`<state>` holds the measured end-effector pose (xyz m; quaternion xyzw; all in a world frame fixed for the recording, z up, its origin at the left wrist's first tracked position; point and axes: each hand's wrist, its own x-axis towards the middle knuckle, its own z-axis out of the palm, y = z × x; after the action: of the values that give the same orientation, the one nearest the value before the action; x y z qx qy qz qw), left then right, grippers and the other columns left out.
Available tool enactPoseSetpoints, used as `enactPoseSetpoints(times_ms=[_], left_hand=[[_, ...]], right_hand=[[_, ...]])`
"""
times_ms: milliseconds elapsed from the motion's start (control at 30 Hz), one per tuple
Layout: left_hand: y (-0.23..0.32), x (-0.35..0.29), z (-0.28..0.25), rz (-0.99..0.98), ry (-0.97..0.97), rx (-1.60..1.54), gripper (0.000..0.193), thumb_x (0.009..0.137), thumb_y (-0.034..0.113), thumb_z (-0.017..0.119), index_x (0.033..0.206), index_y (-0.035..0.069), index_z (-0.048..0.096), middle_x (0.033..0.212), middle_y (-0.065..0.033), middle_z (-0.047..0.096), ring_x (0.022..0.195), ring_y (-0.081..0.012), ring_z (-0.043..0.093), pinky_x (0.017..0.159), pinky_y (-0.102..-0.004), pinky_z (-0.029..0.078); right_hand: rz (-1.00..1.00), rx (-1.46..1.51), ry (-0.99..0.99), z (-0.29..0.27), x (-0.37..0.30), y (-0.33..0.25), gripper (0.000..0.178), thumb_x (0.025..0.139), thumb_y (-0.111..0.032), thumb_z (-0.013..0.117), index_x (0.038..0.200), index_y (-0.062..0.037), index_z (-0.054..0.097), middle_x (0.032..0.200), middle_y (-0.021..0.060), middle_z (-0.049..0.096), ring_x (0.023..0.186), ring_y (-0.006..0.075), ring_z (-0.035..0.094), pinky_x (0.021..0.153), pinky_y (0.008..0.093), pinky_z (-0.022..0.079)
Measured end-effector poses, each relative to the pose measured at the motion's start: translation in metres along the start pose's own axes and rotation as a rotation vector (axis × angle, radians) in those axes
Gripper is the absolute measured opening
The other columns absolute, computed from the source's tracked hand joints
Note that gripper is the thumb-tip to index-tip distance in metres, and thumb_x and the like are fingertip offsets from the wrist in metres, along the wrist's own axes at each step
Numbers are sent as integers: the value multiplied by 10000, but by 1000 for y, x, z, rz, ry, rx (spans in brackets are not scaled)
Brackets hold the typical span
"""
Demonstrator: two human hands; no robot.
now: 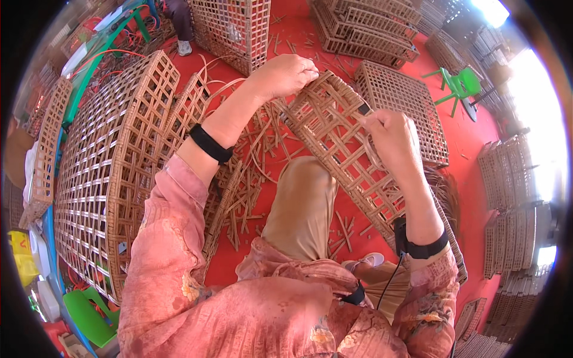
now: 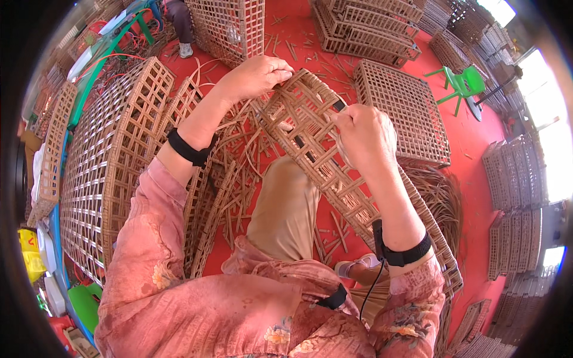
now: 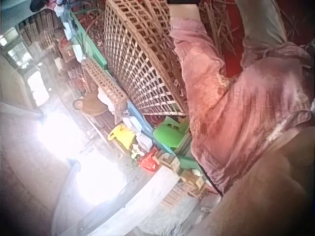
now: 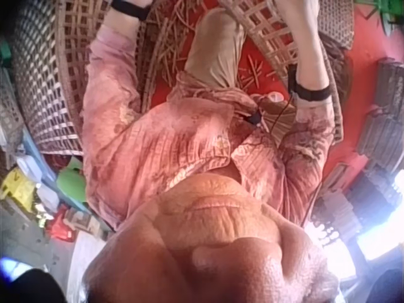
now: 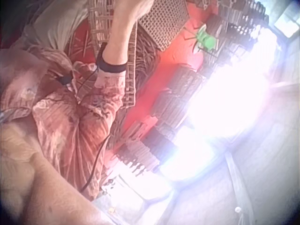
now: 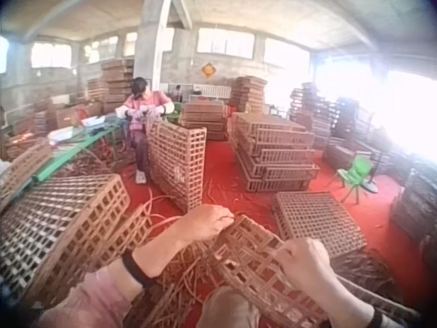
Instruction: Weaving thin strips of bamboo into a basket frame.
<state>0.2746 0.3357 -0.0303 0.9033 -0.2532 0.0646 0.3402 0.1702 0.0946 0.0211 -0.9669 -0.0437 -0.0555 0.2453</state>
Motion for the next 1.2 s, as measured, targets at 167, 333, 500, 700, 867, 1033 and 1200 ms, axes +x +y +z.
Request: enactPoseSetpoints(times_ms=[167,333,500,700,867,1033,1200], left_hand=[[8,-5,-6,-22,3,-8,288,930,244,592,1036,0,701,893,-140,725,799,-304,689,774,-395,534],[13,0,-6,92,165,304,217,912,197,566,848,12,660,813,-135,694,770,-304,681,717,-419,537],[-63,45,-28,245,443,621,205,910,176,532,785,45,627,878,-129,667,783,-320,678,704,-442,554],[-139,60,-106,-363,510,783,219,918,210,574,964,31,692,973,-165,722,937,-361,684,813,-478,549],[-54,49,-59,13,182,-214,352,958,249,633,1265,76,640,1198,-108,684,1027,-218,667,869,-356,544],[-27,19,-4,54,-174,-306,314,998,274,591,1241,88,662,1069,-35,680,1012,-150,648,916,-329,521],[-22,24,-1,-34,-146,-371,256,980,280,627,1048,44,696,904,-6,685,863,-108,647,787,-290,531]], right_hand=[[-3,-49,15,2,1,-1,296,858,-319,654,897,-39,744,732,199,667,743,358,671,722,439,514],[206,280,-64,-11,-9,-6,409,805,-176,728,1185,-42,658,711,84,664,673,194,652,659,340,504],[-359,16,189,-17,-26,-14,614,768,-31,679,1357,-37,504,1069,119,656,911,241,630,803,371,496],[-303,201,-153,-1,-121,-5,404,784,-24,738,1177,-29,645,1125,128,670,995,241,672,818,338,549],[571,1216,-697,63,-184,62,683,816,-62,751,1431,-73,455,1229,84,626,997,184,640,824,294,525],[528,1768,-339,88,-187,91,740,815,-147,779,1459,-144,413,1370,97,539,1060,185,614,785,291,516],[533,1645,-154,91,-190,101,564,905,-349,692,1363,-80,504,1225,100,635,980,201,637,812,319,513]])
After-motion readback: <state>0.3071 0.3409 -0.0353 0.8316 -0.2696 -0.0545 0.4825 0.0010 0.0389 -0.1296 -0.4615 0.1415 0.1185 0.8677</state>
